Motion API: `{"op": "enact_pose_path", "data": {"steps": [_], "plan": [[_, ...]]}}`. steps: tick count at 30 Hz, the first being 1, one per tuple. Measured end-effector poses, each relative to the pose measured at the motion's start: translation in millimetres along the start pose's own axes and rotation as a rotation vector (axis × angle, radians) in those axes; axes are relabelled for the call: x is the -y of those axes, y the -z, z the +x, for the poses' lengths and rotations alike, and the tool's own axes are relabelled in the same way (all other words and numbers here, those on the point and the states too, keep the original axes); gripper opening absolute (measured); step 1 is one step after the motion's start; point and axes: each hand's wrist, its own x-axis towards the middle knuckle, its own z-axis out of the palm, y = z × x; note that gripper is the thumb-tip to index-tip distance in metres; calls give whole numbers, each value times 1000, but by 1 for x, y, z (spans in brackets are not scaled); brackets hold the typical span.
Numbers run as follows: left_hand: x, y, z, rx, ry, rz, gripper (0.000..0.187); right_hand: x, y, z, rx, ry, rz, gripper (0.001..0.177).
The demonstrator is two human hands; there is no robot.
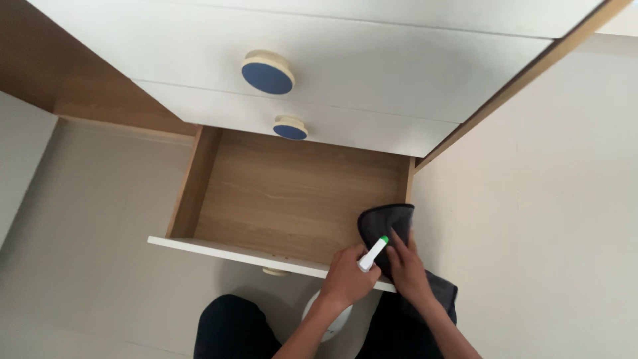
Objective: The person kneels in front of an open dresser drawer and repeatedly sprays a cleaning solution onto the interior surfaces, then wipes the bottom and sides with a yellow and black cloth. The drawer remains open and empty during the cleaning.
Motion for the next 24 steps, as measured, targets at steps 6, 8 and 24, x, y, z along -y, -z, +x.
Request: {"op": "enact_pose_path", "data": {"steps": [6,8,24], "plan": [[14,8,-8,22,-140,-43,25,15,-8,86,111,-160,-359,52],[19,11,-10,39,-110,-56,26,12,-6,125,102,-127,-482,60],[34,55,-3,121,-53,-144,37,26,17,32,437,-218,-703,51]]}}
